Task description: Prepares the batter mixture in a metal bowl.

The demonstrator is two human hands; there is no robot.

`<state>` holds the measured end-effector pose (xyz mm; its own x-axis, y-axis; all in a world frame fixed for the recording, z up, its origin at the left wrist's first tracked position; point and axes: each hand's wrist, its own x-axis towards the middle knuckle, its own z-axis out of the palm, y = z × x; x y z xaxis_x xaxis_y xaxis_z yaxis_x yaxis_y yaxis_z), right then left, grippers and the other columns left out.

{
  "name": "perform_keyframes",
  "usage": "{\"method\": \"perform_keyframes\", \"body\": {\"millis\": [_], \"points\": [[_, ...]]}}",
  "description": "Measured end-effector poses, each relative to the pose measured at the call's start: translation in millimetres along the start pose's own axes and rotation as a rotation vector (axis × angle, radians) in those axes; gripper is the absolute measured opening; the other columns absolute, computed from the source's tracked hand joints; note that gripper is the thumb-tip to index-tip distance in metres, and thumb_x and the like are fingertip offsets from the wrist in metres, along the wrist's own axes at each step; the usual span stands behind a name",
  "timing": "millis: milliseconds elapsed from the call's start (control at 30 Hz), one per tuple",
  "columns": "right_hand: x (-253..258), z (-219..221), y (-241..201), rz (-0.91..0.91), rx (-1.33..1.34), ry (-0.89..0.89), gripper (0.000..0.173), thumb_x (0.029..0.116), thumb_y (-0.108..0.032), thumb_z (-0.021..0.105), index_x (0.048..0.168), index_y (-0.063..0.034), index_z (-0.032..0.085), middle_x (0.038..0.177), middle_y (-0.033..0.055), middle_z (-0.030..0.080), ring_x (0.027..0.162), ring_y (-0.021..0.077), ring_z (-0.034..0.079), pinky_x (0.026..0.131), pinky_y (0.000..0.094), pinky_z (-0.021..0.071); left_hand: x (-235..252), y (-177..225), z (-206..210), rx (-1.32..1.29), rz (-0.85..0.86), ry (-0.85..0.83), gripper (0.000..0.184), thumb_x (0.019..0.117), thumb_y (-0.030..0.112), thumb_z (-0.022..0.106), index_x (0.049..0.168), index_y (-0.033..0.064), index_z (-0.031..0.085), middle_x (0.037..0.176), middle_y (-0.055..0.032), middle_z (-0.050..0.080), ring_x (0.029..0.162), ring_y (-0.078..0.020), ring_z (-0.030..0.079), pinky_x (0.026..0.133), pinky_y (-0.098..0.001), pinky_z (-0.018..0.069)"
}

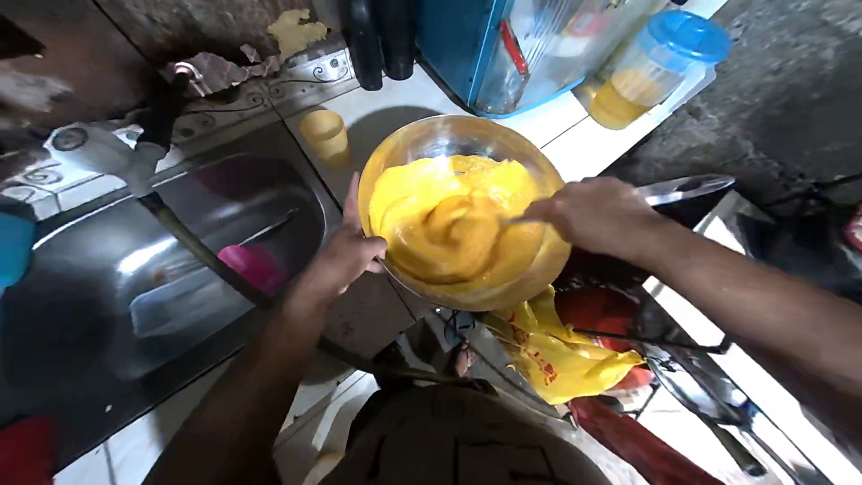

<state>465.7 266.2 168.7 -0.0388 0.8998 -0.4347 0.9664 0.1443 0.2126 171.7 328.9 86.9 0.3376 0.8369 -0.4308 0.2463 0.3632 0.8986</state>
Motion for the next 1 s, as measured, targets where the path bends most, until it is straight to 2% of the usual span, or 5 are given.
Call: {"method": "perform_keyframes", "body": {"millis": [300, 467, 667, 833, 1000], "points": [[-1.9, 13.0, 20.9, -0.094, -0.021, 0.087, 0.027, 0.0986, -0.009, 0.066, 0.120, -0.0219, 0.076, 0.093, 0.0160, 0.075, 0.092, 0.0412, 0.072, 0.077, 0.0601, 0.0562, 9.1, -0.2, -11.9, 0.076, 0.022, -0.083, 0.116, 0.0813, -0.016, 0.054, 0.161, 0.0447, -0.005, 0.143, -0.0192, 0.049, 0.088, -0.0296, 0.069, 0.063, -0.0426, 0.0600], [23.4, 8.2, -17.9, -0.057, 0.008, 0.077, 0.050, 0.0976, 0.001, 0.058, 0.142, -0.0206, 0.063, 0.103, 0.0242, 0.071, 0.094, 0.0472, 0.069, 0.077, 0.0622, 0.0547, 21.7, 15.0, -18.8, 0.155, 0.054, -0.131, 0.113, 0.0804, -0.016, 0.053, 0.162, 0.0407, -0.002, 0.141, -0.0187, 0.052, 0.086, -0.0284, 0.068, 0.061, -0.0424, 0.0597], [20.3, 2.4, 0.7, -0.001, -0.073, 0.034, 0.040, 0.1020, -0.007, 0.056, 0.134, -0.0273, 0.069, 0.102, 0.0200, 0.074, 0.096, 0.0453, 0.070, 0.075, 0.0607, 0.0545, 53.0, 20.0, -29.5, 0.322, 0.163, 0.099, 0.081, 0.0913, 0.008, 0.059, 0.162, 0.0193, 0.023, 0.153, -0.0177, 0.044, 0.129, -0.0330, 0.054, 0.097, -0.0556, 0.0501], [-3.8, 23.3, -7.6, -0.259, 0.058, 0.152, 0.038, 0.0936, -0.006, 0.071, 0.126, -0.0256, 0.075, 0.086, 0.0117, 0.074, 0.081, 0.0354, 0.072, 0.072, 0.0558, 0.0570, 20.1, 9.6, -4.5, 0.441, 0.150, 0.265, 0.056, 0.1098, 0.023, 0.045, 0.161, 0.0123, 0.026, 0.138, -0.0250, 0.057, 0.117, -0.0375, 0.062, 0.098, -0.0574, 0.0486], [21.2, 6.2, 2.7, 0.071, -0.034, 0.047, 0.039, 0.1003, -0.005, 0.058, 0.134, -0.0214, 0.069, 0.104, 0.0236, 0.073, 0.096, 0.0488, 0.069, 0.075, 0.0639, 0.0540, 39.2, 13.7, -12.9, 0.374, 0.257, 0.257, 0.051, 0.1112, 0.032, 0.039, 0.155, 0.0059, 0.040, 0.148, -0.0209, 0.051, 0.135, -0.0301, 0.052, 0.113, -0.0508, 0.0389]]}}
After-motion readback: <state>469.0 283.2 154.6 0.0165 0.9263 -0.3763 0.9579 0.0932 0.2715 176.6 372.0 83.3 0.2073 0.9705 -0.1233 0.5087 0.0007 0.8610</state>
